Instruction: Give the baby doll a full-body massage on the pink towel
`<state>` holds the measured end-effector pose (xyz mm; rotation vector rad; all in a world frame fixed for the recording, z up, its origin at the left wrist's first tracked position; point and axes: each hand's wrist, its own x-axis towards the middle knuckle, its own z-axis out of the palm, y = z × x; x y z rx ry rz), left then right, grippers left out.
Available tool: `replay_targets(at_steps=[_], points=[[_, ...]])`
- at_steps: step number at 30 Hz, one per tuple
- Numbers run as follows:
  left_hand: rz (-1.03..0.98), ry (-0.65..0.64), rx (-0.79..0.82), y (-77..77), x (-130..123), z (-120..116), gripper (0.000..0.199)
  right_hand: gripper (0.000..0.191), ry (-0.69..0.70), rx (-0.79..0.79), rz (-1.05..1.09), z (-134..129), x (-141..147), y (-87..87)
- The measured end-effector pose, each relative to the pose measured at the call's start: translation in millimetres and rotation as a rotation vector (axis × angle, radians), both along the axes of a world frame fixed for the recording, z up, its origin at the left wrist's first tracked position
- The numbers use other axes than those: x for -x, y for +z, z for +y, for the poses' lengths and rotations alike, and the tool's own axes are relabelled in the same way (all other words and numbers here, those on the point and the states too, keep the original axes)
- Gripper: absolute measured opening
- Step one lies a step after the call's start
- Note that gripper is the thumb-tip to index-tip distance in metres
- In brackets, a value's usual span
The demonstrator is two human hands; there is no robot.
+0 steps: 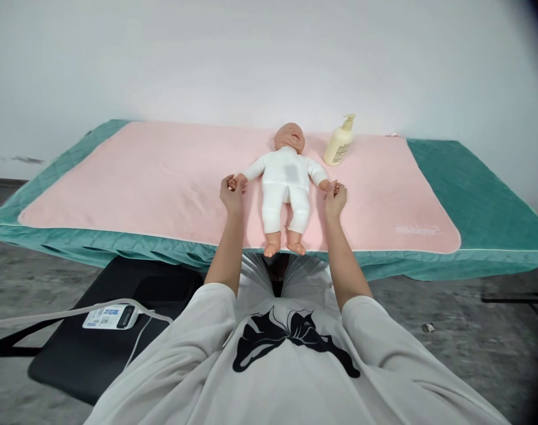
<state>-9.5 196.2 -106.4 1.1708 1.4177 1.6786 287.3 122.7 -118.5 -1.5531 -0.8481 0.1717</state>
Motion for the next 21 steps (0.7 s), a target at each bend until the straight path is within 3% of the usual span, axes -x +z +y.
replay_targets(at_steps=[6,16,21], points=[[-0.165,-0.010,-0.041,-6.7,3.0,10.9,0.031,0.032,0.086,-0.117,0.292,21.9,-17.1,-0.7],[-0.230,0.003,-0.004,-4.0,6.3,34.1,0.026,0.054,0.060,-0.180,0.271,17.0,-11.1,-6.4],[-0.283,-0.007,0.018,-3.3,8.6,37.7,0.026,0.050,0.083,-0.164,0.311,17.5,-10.1,-5.7]])
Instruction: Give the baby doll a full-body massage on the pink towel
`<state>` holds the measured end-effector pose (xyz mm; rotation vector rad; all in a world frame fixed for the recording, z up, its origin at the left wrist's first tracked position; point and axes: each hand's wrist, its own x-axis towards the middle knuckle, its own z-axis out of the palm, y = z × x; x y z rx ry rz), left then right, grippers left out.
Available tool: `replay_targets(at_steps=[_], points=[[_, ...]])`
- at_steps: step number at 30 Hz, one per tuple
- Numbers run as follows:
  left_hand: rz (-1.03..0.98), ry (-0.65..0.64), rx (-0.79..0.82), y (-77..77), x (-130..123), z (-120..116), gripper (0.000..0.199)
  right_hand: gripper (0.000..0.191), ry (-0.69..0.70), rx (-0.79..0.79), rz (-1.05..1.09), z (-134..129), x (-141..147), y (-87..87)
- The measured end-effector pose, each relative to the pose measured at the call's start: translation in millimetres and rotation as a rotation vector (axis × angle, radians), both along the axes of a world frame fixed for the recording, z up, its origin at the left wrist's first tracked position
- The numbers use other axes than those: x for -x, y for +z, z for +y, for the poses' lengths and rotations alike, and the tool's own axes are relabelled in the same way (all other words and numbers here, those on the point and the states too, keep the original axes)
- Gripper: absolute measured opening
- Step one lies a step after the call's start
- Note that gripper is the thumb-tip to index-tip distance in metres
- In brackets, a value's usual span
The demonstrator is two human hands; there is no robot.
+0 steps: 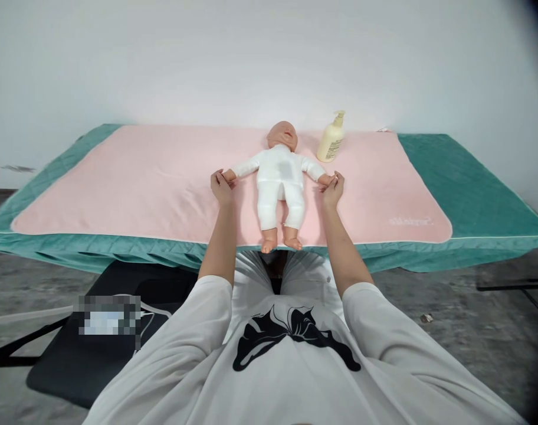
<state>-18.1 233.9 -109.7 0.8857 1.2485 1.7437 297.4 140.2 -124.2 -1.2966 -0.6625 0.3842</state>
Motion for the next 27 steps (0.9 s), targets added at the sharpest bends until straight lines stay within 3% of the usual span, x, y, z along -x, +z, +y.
replay_targets(at_steps=[11,20,27], points=[[-0.077,-0.075,-0.100,-11.8,3.0,-0.4,0.028,0.040,0.079,-0.049,-0.041,-0.6,-3.7,-2.2],[-0.065,-0.070,-0.117,-7.7,1.8,-4.0,0.029,0.053,0.050,-0.082,-0.093,-5.5,-0.3,3.5],[-0.063,-0.074,-0.109,-6.4,1.8,-5.7,0.031,0.052,0.006,-0.056,-0.107,-9.8,3.7,9.0]])
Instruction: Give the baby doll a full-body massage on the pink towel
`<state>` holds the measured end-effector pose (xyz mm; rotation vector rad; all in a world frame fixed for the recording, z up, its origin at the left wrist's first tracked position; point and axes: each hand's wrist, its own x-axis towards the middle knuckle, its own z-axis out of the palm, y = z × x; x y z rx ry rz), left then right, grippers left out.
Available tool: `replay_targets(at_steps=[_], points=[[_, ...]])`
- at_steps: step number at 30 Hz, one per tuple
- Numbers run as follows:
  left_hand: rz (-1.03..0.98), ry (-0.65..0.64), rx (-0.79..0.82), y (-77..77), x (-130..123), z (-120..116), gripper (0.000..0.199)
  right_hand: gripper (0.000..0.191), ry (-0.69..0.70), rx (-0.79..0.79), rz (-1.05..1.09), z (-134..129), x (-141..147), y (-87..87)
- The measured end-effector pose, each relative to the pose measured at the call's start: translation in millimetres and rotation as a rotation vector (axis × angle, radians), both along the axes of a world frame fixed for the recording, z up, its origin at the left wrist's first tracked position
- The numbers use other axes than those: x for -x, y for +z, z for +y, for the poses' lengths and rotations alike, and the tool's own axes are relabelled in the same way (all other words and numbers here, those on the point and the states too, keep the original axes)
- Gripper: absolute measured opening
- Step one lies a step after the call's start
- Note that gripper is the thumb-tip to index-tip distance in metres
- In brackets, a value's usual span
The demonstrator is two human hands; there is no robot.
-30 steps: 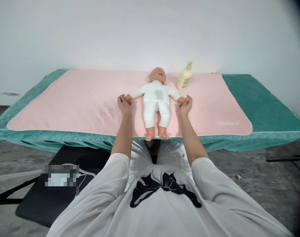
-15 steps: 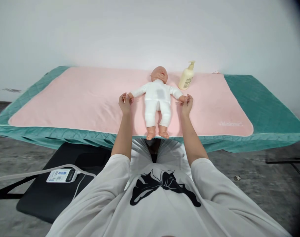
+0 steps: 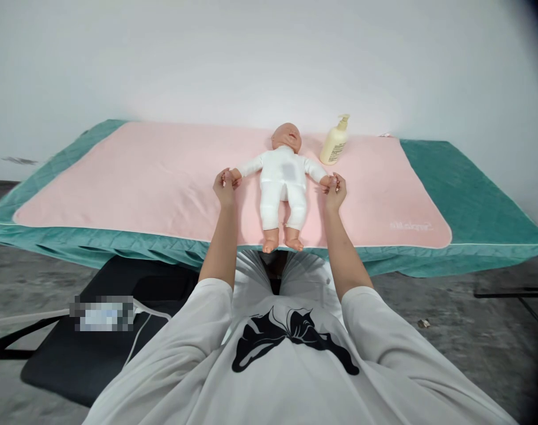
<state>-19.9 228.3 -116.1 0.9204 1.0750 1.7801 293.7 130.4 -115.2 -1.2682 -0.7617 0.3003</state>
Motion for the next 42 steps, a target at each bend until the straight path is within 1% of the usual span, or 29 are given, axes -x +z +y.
replay_targets(at_steps=[8,11,17,20,23,28,32,42], points=[[-0.038,0.002,-0.001,0.2,-0.3,-0.1,0.028,0.059,-0.021,0.053,0.038,6.8,-4.1,-7.9],[-0.051,0.006,0.005,0.8,-0.7,-0.3,0.025,0.052,0.002,0.061,0.082,9.8,-7.8,-10.4],[-0.050,0.012,-0.010,0.6,-0.7,-1.5,0.024,0.036,0.093,0.013,0.103,10.3,-16.0,-14.0],[-0.047,0.006,-0.007,1.1,-0.9,-2.4,0.022,0.035,0.112,0.033,0.091,8.5,-16.1,-13.6],[-0.050,0.002,-0.010,2.5,-1.1,-3.7,0.021,0.038,0.127,0.018,0.099,6.5,-13.1,-11.6],[-0.048,-0.006,-0.033,4.7,-1.2,-5.9,0.025,0.045,0.124,-0.014,0.085,4.9,-9.7,-10.8],[-0.056,-0.005,-0.033,5.3,-1.7,-6.2,0.026,0.050,0.111,-0.010,0.066,4.9,-9.2,-11.6],[-0.070,-0.003,-0.019,2.1,-1.3,-2.3,0.029,0.035,0.018,0.045,0.089,2.2,0.1,-1.8]])
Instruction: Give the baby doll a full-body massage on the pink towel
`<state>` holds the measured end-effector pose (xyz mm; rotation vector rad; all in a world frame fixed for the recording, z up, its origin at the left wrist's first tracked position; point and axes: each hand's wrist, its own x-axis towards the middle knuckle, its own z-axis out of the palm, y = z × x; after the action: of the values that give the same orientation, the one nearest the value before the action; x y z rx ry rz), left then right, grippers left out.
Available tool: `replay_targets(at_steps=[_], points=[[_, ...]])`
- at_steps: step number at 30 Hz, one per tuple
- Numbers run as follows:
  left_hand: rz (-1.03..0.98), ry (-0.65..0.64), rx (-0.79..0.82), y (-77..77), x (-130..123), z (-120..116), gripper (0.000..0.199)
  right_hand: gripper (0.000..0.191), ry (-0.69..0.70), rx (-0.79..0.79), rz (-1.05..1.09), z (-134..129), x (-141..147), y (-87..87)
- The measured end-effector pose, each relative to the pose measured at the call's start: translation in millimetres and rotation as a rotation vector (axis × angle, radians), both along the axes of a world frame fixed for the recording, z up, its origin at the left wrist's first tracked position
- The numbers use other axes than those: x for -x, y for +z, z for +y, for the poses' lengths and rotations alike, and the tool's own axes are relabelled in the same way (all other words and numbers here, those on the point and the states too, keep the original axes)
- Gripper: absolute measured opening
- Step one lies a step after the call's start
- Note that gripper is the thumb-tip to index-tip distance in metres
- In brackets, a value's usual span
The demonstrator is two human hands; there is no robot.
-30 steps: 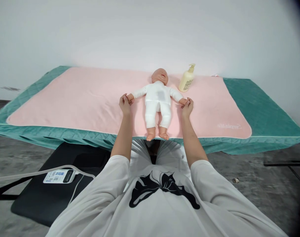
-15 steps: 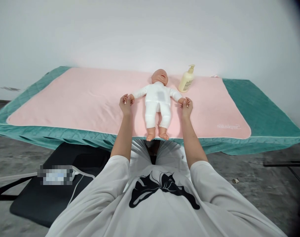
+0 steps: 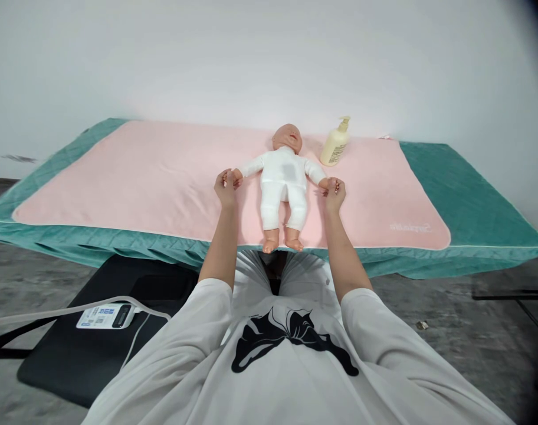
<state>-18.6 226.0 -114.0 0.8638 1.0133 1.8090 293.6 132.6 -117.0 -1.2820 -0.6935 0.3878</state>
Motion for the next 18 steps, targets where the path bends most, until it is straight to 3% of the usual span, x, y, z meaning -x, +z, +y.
replay_targets(at_steps=[18], points=[[-0.005,0.016,-0.004,-1.6,-0.5,-1.0,0.028,0.040,0.023,-0.115,0.016,11.7,-15.1,-23.6]])
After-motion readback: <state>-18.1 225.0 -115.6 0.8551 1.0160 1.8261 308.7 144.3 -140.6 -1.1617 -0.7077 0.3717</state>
